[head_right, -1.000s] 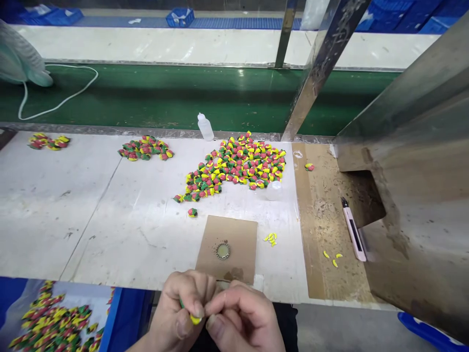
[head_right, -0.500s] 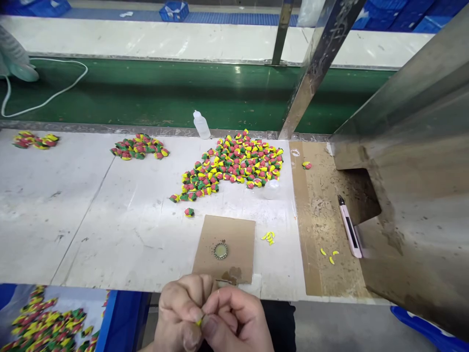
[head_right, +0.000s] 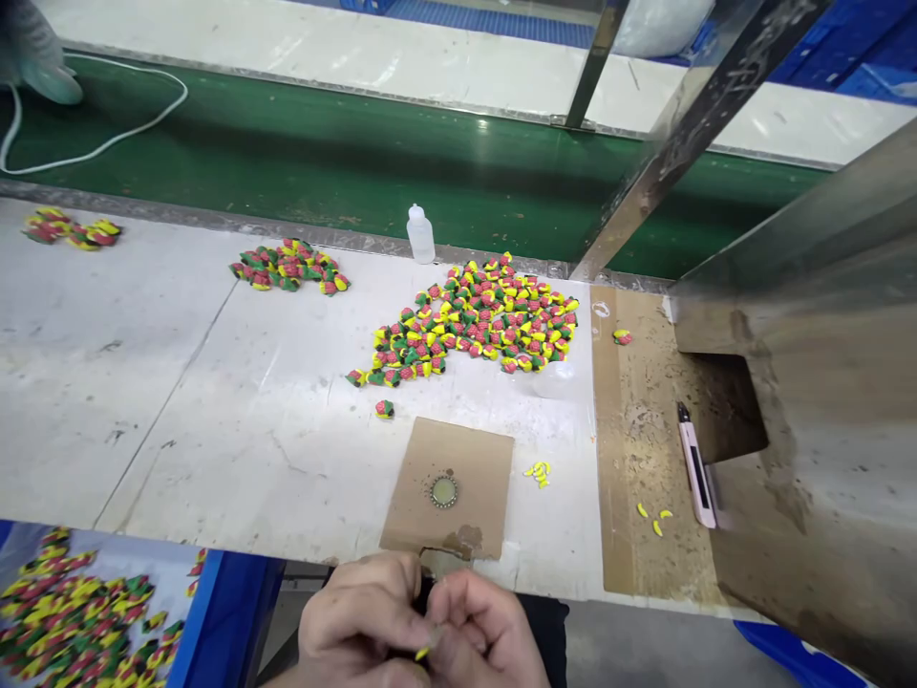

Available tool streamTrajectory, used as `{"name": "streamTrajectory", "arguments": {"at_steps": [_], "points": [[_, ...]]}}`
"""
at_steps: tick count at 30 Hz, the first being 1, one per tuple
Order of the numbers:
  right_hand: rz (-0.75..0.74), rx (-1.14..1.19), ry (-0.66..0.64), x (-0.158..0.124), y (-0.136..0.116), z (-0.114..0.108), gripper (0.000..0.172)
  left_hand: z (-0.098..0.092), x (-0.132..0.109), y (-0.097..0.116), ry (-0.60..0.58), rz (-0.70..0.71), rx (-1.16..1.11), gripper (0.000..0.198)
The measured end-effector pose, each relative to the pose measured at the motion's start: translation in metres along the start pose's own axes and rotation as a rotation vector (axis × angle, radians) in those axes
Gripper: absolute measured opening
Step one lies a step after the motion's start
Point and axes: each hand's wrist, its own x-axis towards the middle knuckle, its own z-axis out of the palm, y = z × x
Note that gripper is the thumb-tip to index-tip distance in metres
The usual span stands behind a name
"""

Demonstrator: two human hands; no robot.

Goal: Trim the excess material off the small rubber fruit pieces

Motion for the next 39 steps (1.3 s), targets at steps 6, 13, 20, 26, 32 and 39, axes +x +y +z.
{"name": "streamTrajectory", "arguments": {"at_steps": [6, 13, 20, 26, 32, 39], "points": [[-0.481, -0.692, 0.068, 0.048, -0.031, -0.044, 0.024, -0.041, 0.002, 0.017, -0.084, -0.231, 0.407, 0.046], [-0.751, -1.204, -0.093, 0.076, -0.040, -0.053, 0.020, -0.050, 0.000, 0.012, 0.078, -0.382, 0.221, 0.014], [-0.786, -1.428, -0.177, 0.080, -0.050, -0.048, 0.025, -0.068, 0.009, 0.011, 0.191, -0.377, 0.196, 0.025], [-0.774, -1.535, -0.215, 0.081, -0.052, -0.046, 0.026, -0.074, 0.006, 0.012, 0.282, -0.477, 0.127, 0.011], [-0.808, -1.596, -0.219, 0.079, -0.053, -0.047, 0.027, -0.074, 0.002, 0.007, 0.365, -0.667, -0.326, 0.029], [-0.872, -1.606, -0.193, 0.080, -0.053, -0.046, 0.031, -0.071, 0.004, 0.007, 0.350, -0.666, -0.543, 0.040]]}}
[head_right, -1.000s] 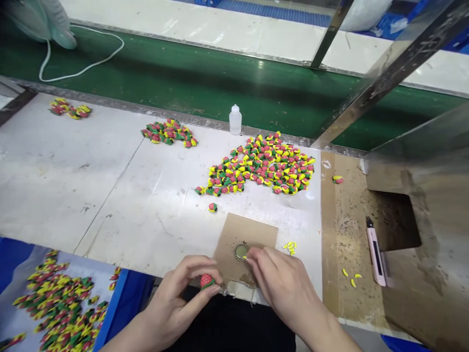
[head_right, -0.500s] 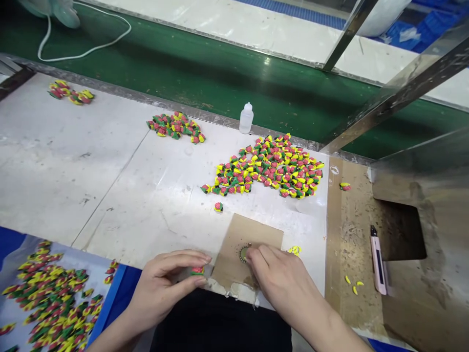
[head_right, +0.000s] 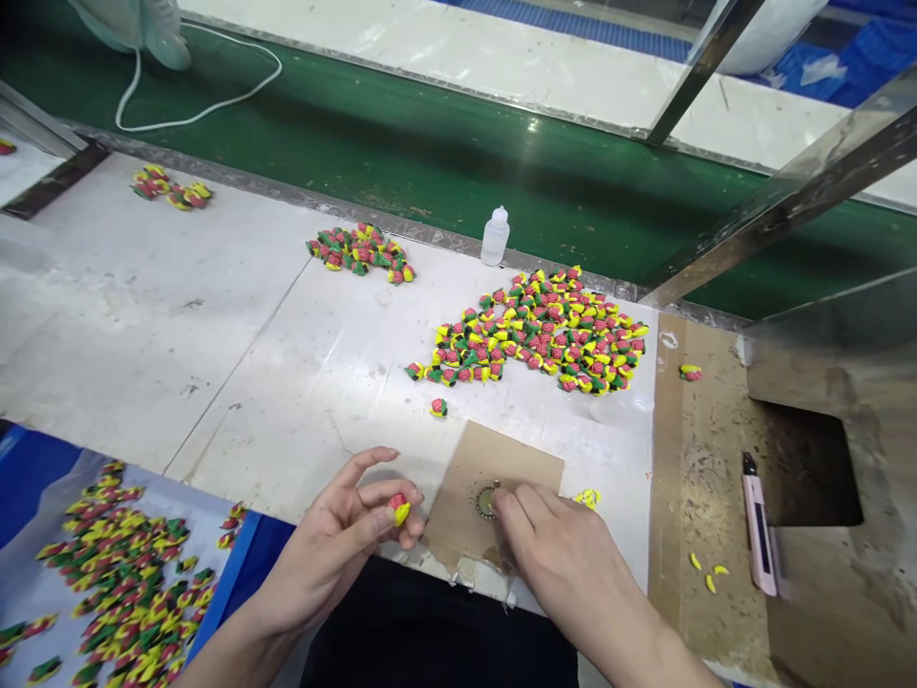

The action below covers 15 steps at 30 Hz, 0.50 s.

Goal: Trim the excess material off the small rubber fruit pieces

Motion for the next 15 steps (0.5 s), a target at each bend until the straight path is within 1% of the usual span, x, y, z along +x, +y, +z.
{"name": "streamTrajectory", "arguments": {"at_steps": [2, 4, 6, 9, 10, 12, 14, 15], "points": [[0.014, 0.005, 0.015, 0.000, -0.001, 0.001, 0.031, 0.003, 0.000, 0.001, 0.040, 0.002, -0.014, 0.041], [0.027, 0.012, 0.021, 0.000, -0.002, 0.003, 0.031, 0.004, 0.001, 0.003, 0.090, -0.011, 0.010, 0.032], [0.040, 0.023, 0.021, -0.001, -0.002, 0.004, 0.032, 0.003, 0.003, 0.004, 0.141, -0.016, 0.064, 0.027], [0.067, 0.053, 0.037, -0.003, -0.001, 0.000, 0.026, 0.000, 0.004, 0.005, 0.182, 0.035, 0.143, 0.023], [0.088, 0.094, 0.058, -0.003, -0.001, -0.003, 0.023, -0.001, 0.003, 0.005, 0.175, 0.043, 0.144, 0.023], [0.142, 0.246, 0.130, -0.001, -0.003, -0.012, 0.017, 0.001, 0.001, 0.006, 0.123, 0.013, 0.095, 0.026], [0.205, 0.447, 0.211, 0.004, -0.010, -0.023, 0.015, 0.006, -0.003, 0.006, 0.054, -0.036, -0.001, 0.038], [0.236, 0.533, 0.243, 0.006, -0.015, -0.028, 0.016, 0.010, -0.005, 0.005, 0.022, -0.050, -0.050, 0.040]]}}
